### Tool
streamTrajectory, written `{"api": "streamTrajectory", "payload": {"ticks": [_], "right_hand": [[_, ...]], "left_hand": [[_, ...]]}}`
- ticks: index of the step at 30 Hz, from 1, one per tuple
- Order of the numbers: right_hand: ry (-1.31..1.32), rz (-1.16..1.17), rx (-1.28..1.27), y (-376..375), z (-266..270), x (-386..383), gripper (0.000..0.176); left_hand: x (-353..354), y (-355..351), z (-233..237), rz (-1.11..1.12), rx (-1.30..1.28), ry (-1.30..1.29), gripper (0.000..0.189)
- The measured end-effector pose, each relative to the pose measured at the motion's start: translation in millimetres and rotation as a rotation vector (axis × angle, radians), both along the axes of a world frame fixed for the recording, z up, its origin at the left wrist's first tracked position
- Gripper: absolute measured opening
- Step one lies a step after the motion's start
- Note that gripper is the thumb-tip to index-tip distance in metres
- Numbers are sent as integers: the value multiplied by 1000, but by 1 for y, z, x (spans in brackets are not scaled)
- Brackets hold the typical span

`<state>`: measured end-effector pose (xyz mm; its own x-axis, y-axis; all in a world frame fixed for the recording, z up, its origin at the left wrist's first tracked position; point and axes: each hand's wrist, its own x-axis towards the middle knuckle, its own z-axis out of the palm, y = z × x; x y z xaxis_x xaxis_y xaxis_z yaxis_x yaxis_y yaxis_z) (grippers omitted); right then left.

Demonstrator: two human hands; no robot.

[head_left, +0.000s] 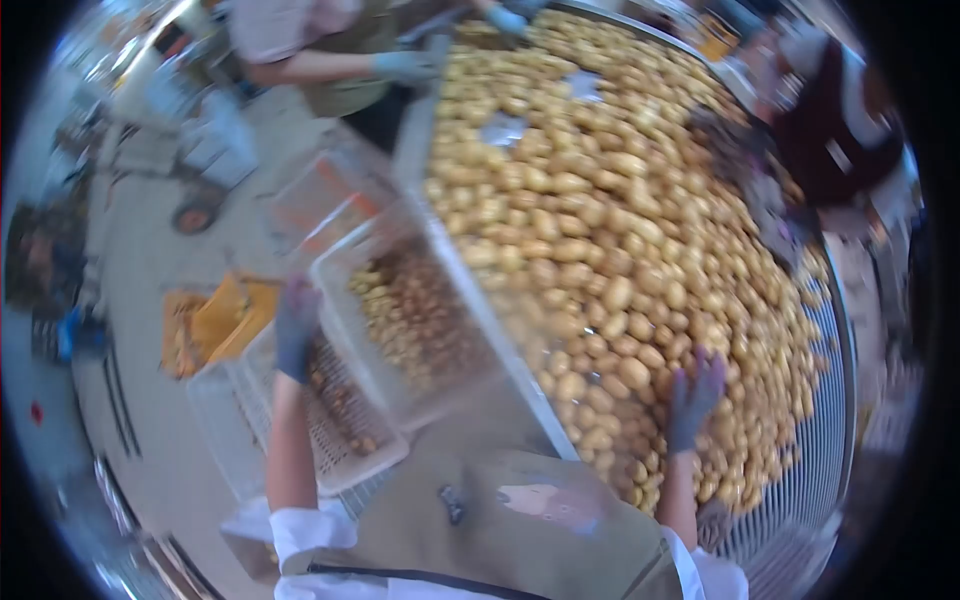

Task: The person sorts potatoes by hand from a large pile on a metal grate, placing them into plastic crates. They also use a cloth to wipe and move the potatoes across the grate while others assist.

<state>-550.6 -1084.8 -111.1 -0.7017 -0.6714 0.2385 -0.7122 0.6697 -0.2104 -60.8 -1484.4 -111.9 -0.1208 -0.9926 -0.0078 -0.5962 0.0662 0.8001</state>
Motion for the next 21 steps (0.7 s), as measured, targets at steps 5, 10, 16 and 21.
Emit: {"api": "streamTrajectory", "payload": {"ticks": [5, 10, 16, 21], "right_hand": [[-45, 20, 48, 2, -3, 43, 63], [-202, 165, 218, 10, 13, 69, 66], [-347, 66, 22, 14, 24, 62, 69], [-274, 93, -61, 9, 18, 46, 64]], "left_hand": [[-231, 134, 18, -656, -18, -5, 46], [-319, 211, -10, -1339, -284, -133, 60], [-328, 174, -12, -1225, -452, -335, 69], [-340, 115, -19, -1301, -782, -528, 61]]}}
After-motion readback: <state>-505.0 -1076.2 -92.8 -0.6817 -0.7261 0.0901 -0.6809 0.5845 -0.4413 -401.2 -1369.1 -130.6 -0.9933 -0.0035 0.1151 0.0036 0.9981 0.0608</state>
